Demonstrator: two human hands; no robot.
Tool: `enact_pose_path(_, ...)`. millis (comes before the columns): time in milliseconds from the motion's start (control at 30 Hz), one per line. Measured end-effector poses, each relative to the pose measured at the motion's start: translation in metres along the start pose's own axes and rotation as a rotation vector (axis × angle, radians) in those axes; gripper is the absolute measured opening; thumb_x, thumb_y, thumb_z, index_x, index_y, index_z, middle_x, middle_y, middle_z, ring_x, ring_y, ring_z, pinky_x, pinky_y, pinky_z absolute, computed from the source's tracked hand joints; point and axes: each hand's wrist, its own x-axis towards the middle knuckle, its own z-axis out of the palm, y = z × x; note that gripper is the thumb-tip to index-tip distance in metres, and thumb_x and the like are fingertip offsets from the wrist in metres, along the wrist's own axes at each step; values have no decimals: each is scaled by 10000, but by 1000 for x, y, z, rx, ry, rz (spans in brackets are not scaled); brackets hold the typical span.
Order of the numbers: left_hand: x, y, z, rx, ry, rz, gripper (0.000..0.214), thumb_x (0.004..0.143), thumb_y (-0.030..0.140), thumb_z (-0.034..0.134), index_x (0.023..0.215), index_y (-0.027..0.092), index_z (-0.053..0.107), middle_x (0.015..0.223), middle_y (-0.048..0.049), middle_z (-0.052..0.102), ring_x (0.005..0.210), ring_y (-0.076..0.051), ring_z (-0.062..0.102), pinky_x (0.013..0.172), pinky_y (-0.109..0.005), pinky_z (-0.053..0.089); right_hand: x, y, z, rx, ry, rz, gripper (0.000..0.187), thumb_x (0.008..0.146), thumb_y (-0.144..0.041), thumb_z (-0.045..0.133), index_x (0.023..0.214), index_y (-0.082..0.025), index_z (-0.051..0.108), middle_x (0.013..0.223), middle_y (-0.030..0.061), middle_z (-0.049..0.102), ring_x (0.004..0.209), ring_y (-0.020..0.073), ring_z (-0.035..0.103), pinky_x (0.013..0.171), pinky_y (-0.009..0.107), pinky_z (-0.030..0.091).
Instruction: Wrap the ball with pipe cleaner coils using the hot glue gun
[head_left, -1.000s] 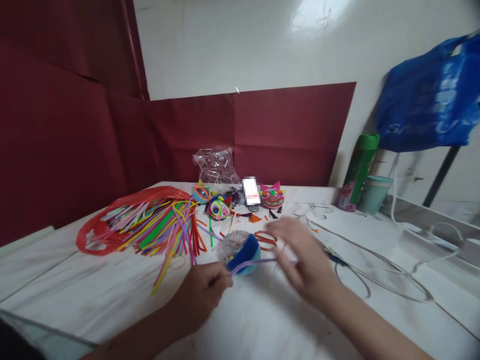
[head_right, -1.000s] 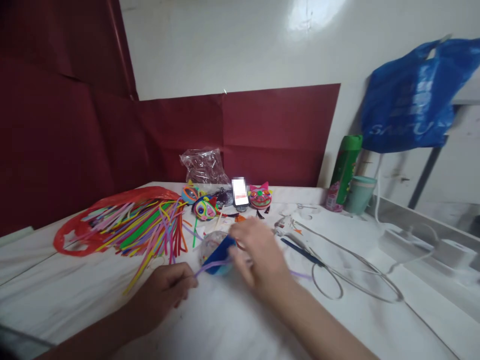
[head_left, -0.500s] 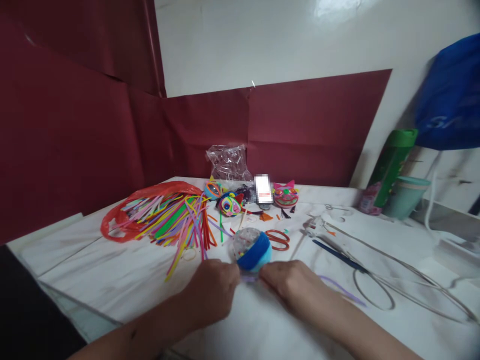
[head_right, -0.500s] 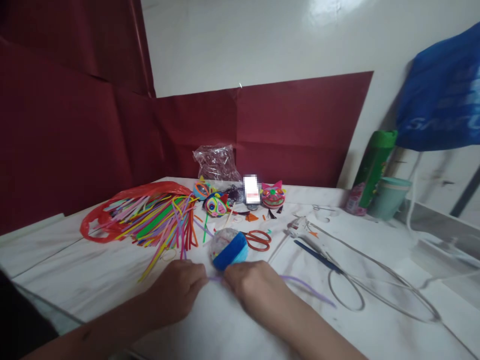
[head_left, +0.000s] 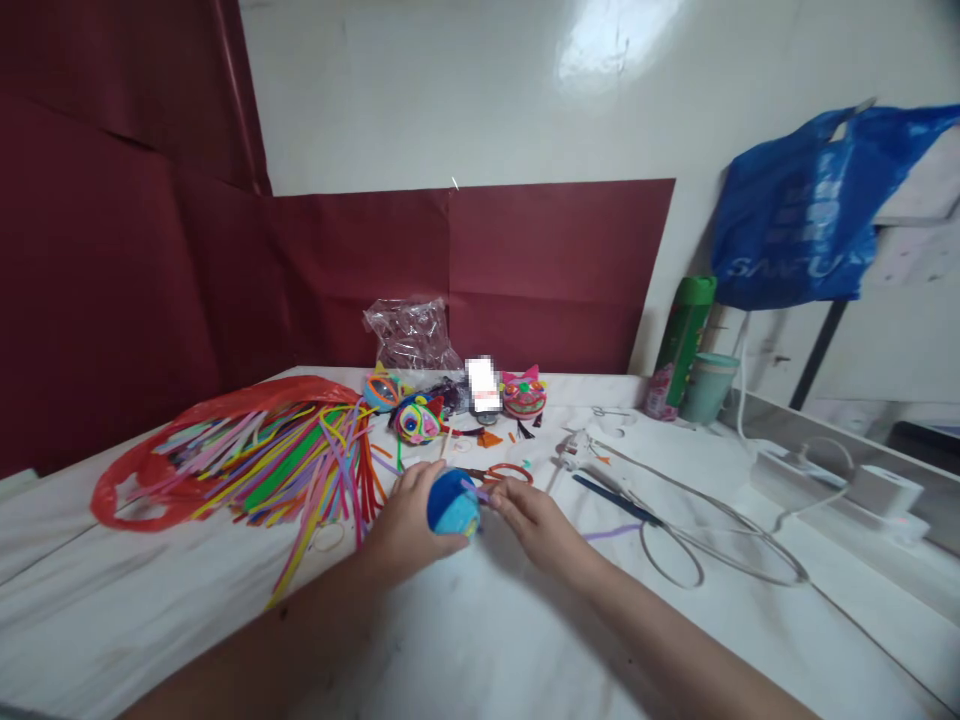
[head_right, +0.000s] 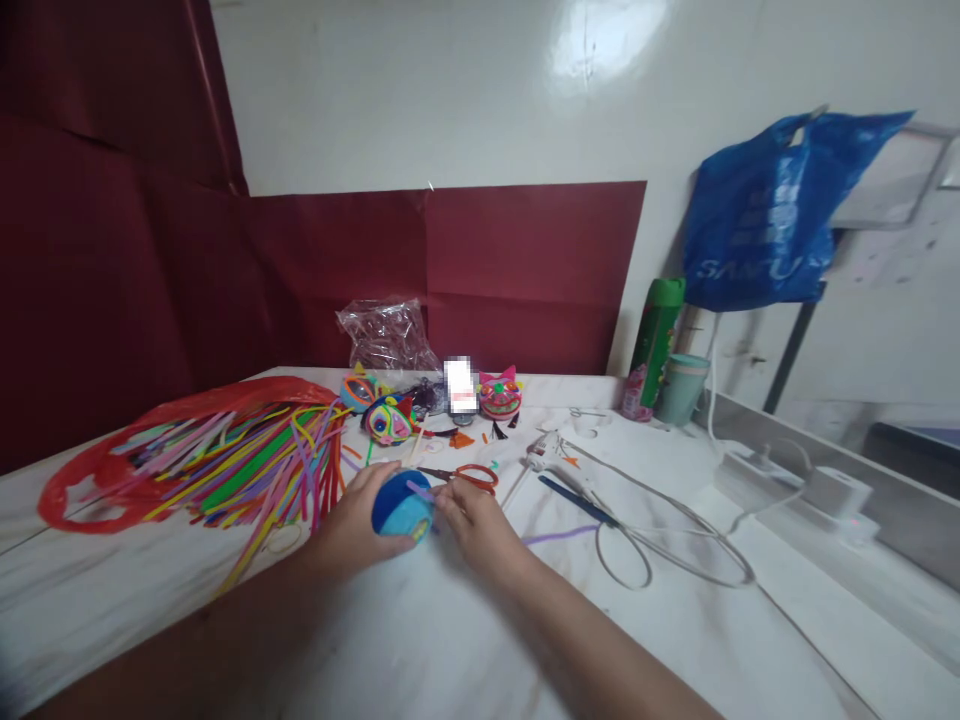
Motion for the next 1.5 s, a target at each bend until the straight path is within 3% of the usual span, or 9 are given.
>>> enact_pose_path(133, 5, -20, -22, -555, -116, -308, 789, 622, 345, 764, 1335, 224, 447, 1149, -96, 663, 1043, -283, 634, 875, -386, 499, 2, -4, -9, 80, 57, 63, 329, 926, -459, 411, 748, -210, 532, 677, 15, 605, 653, 168, 583, 642, 278, 462)
enact_pose_path(267, 6, -31, -29, -808, -205, -328, 776, 610, 269, 772, 1319, 248, 458, 1080, -68, 696, 952, -260, 663, 800, -352, 514, 2, -4, -12, 22, 81, 51, 266, 876, -415, 479, 711, -212, 527, 611, -20, 516, 575, 150, 501, 553, 252, 398)
enact_pose_path(400, 12, -31, -23, -772, -260, -296, 843, 542, 219, 810, 1309, 226, 461, 1093, -72, 682, 982, -270, 642, 775, -325, 506, -2, -7, -10, -18, 23, -25, 186, 869, -304, 492, 730, -205, 567, 672, 4, 593, 632, 159, 551, 598, 255, 417)
enact_pose_path(567, 16, -35, -21, -729, -262, -274, 808, 605, 271, 792, 1329, 226, 436, 1143, -87, 664, 1038, -282, 622, 834, -347, 497, -5, -11, -4, -77, 18, -89, 164, 883, -225, 489, 729, -208, 544, 702, 17, 605, 658, 158, 575, 614, 252, 437)
enact_pose_path(767, 14, -33, -18, -707, -261, -257, 809, 631, 313, 779, 1341, 224, 402, 1192, -101, 628, 1071, -298, 613, 874, -389, 492, -4, -10, 8, -72, 24, -144, 115, 889, -186, 480, 789, -210, 532, 899, 88, 651, 817, 194, 619, 725, 304, 482)
enact_pose_path(1033, 9, -28, -16, -622, -276, -216, 880, 582, 353, 815, 1336, 208, 385, 1260, -135, 577, 1098, -310, 599, 882, -398, 501, -2, -6, 10, -104, 29, -163, 132, 874, -159, 491, 760, -218, 522, 876, 83, 649, 807, 198, 624, 732, 319, 492)
enact_pose_path(1267, 7, -25, -17, -582, -210, -211, 751, 667, 386, 750, 1317, 204, 420, 1227, -117, 592, 1096, -290, 594, 912, -391, 478, -2, -11, 14, -110, 26, -209, 149, 850, -111, 500, 740, -206, 534, 888, 95, 642, 821, 197, 627, 729, 313, 494)
enact_pose_path(1500, 5, -15, -17, -555, -143, -287, 716, 628, 344, 734, 1269, 206, 446, 1092, -76, 616, 956, -251, 621, 816, -354, 494, -5, -15, 18, -148, 26, -246, 161, 850, -106, 509, 729, -208, 534, 911, 91, 631, 836, 190, 619, 727, 299, 502)
